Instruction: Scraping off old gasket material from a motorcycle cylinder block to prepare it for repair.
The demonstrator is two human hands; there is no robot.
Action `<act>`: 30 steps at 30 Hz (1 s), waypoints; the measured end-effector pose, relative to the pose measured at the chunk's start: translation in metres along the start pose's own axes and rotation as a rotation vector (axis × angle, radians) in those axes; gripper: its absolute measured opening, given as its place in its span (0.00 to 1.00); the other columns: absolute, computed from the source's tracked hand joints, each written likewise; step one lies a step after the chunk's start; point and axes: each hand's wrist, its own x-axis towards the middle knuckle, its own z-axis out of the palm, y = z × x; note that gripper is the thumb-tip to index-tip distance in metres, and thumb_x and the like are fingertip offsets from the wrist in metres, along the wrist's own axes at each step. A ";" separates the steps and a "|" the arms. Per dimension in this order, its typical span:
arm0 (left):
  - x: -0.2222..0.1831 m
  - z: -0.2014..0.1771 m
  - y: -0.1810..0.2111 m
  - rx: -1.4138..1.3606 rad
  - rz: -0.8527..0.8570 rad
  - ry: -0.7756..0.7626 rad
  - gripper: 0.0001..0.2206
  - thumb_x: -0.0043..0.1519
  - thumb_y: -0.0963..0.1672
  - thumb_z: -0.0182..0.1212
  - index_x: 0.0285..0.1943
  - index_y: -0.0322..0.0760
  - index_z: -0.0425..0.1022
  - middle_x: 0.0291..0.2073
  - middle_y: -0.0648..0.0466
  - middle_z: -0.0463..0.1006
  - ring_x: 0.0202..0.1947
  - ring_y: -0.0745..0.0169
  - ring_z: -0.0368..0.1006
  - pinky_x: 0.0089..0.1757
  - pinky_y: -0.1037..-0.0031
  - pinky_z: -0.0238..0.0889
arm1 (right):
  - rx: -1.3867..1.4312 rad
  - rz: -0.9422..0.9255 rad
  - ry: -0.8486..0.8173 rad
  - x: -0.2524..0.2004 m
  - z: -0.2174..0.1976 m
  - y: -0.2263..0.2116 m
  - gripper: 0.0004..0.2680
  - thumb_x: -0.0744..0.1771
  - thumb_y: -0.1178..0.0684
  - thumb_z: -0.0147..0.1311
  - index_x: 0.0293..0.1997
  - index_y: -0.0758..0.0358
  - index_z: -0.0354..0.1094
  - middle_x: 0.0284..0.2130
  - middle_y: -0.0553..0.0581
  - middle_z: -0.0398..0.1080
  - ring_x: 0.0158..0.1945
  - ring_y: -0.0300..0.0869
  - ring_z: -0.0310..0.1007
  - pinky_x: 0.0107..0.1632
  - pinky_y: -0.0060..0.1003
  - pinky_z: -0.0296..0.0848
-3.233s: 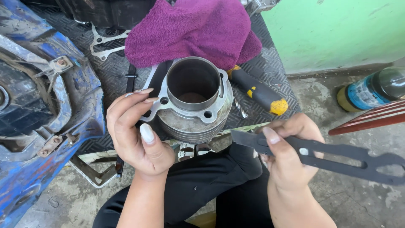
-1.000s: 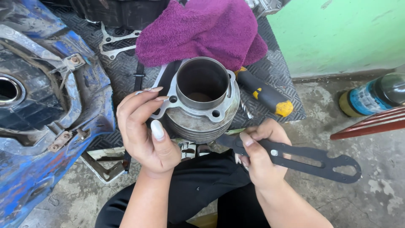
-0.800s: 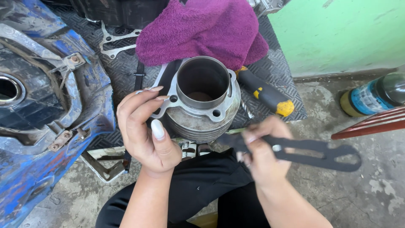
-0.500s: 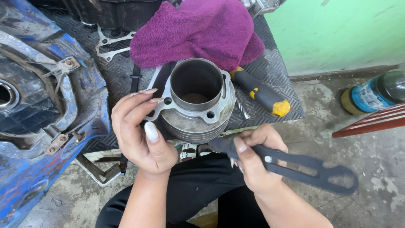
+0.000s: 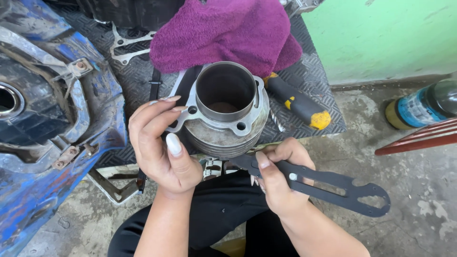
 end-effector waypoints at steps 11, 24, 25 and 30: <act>0.002 -0.001 -0.002 -0.074 -0.012 0.022 0.25 0.72 0.52 0.29 0.48 0.29 0.68 0.49 0.40 0.75 0.54 0.43 0.68 0.62 0.54 0.62 | -0.402 -0.066 0.042 -0.008 0.021 0.007 0.06 0.62 0.62 0.56 0.34 0.64 0.60 0.30 0.60 0.73 0.30 0.40 0.72 0.38 0.32 0.73; 0.004 -0.003 0.001 -0.158 -0.057 0.045 0.26 0.73 0.52 0.26 0.49 0.27 0.67 0.48 0.40 0.72 0.52 0.46 0.71 0.60 0.56 0.64 | -0.520 -0.135 0.043 -0.010 0.050 -0.016 0.10 0.61 0.62 0.63 0.32 0.64 0.60 0.26 0.57 0.75 0.24 0.38 0.75 0.28 0.29 0.74; 0.003 -0.003 0.000 -0.187 -0.058 0.050 0.26 0.73 0.53 0.27 0.49 0.27 0.66 0.48 0.40 0.72 0.52 0.45 0.71 0.60 0.56 0.64 | -0.574 -0.127 0.047 -0.011 0.049 -0.017 0.10 0.60 0.62 0.64 0.32 0.64 0.60 0.26 0.57 0.76 0.24 0.38 0.76 0.28 0.30 0.74; -0.003 -0.004 -0.007 -0.374 -0.133 0.045 0.30 0.73 0.58 0.26 0.52 0.29 0.64 0.51 0.41 0.71 0.55 0.48 0.71 0.63 0.58 0.64 | -0.536 -0.151 0.032 -0.010 0.053 -0.015 0.10 0.60 0.62 0.64 0.31 0.65 0.61 0.26 0.58 0.75 0.26 0.38 0.76 0.31 0.30 0.76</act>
